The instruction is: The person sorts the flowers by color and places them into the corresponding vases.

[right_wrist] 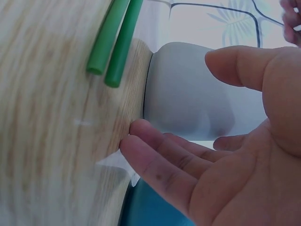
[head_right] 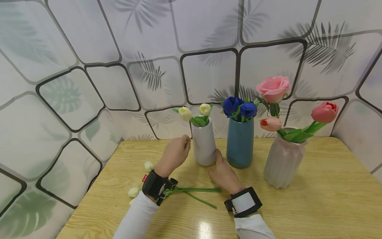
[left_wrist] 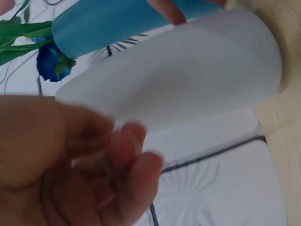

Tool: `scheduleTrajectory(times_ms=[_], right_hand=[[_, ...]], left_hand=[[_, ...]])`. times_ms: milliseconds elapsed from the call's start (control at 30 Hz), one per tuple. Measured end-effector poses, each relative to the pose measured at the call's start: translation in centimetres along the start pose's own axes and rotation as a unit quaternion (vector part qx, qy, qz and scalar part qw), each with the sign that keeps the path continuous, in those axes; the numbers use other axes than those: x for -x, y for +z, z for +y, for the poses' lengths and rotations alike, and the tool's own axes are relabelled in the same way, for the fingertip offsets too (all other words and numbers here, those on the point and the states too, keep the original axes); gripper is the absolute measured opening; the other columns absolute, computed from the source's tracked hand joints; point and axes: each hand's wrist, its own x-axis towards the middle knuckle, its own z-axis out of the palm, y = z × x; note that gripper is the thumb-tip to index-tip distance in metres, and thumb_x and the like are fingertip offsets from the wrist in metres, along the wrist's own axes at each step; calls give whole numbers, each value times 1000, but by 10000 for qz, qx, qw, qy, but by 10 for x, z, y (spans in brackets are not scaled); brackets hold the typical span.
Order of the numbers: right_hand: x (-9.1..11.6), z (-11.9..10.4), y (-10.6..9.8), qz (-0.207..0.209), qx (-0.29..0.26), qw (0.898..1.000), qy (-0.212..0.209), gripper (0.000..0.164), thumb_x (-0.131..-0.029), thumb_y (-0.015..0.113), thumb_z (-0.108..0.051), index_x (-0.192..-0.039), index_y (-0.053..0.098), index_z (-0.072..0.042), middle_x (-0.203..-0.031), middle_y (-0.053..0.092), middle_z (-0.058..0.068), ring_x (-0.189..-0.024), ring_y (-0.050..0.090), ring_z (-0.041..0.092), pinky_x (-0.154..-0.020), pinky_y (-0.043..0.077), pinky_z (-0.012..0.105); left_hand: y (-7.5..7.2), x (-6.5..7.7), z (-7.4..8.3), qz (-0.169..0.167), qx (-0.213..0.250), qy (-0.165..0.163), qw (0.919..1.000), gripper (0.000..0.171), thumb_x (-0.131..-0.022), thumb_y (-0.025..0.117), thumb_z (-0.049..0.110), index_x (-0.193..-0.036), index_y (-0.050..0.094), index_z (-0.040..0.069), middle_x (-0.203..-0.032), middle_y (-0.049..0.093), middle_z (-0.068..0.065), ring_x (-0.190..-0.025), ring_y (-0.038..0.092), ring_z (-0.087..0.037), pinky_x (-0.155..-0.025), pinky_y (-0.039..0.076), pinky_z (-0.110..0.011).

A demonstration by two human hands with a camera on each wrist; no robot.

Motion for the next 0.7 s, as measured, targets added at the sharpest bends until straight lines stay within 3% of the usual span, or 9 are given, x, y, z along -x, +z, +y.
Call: scheduleTrajectory(times_ms=[67,167,333,467,533,600,700], right_hand=[[0,0,0,-45,-18,10000,39,80,-99,55,-14,-154,2,8,-156,14,37,-144,21,50,-111,30,61],[2,0,-1,-96,-37,9999,46,82,-99,55,-15,-154,0,9,-157,12,38,-144,20,50,-111,30,61],[3,3,-4,-70,-28,10000,5,82,-98,55,-15,-154,0,10,-157,11,37,-144,18,51,-111,28,62],[3,5,-6,-100,20,9999,28,82,-98,54,-17,-154,0,9,-157,11,37,-144,18,51,-111,29,63],[1,6,-5,-157,47,9999,51,82,-99,54,-18,-154,0,8,-157,11,38,-144,19,51,-110,30,62],[0,5,-3,-213,80,9997,50,82,-99,54,-18,-154,-1,8,-157,11,38,-143,20,51,-110,30,62],[-2,4,0,-243,100,9997,31,82,-100,53,-18,-154,-1,8,-157,12,38,-143,21,51,-110,30,62]], left_hand=[[1,7,-3,-499,-293,303,9979,26,-104,50,12,-79,52,11,-61,43,1,-50,38,-11,-47,29,-24],[5,16,-5,-1453,-335,478,9877,24,-103,53,14,-79,53,12,-62,42,3,-51,37,-10,-48,30,-24],[19,33,-2,-2686,-179,128,9630,13,-100,60,22,-93,63,12,-75,57,3,-59,48,-8,-55,40,-24],[30,45,2,-3221,-238,-144,9463,14,-97,67,27,-100,64,14,-85,64,3,-65,51,-8,-59,43,-25],[35,52,2,-3348,-223,-248,9417,14,-94,70,26,-101,65,14,-87,65,3,-67,51,-8,-59,43,-24],[38,57,1,-3409,-233,-315,9393,16,-92,73,25,-102,65,16,-89,65,4,-69,53,-7,-60,45,-24],[41,62,-1,-3327,-349,-264,9420,16,-90,75,24,-99,64,17,-89,66,4,-72,57,-8,-62,47,-25]])
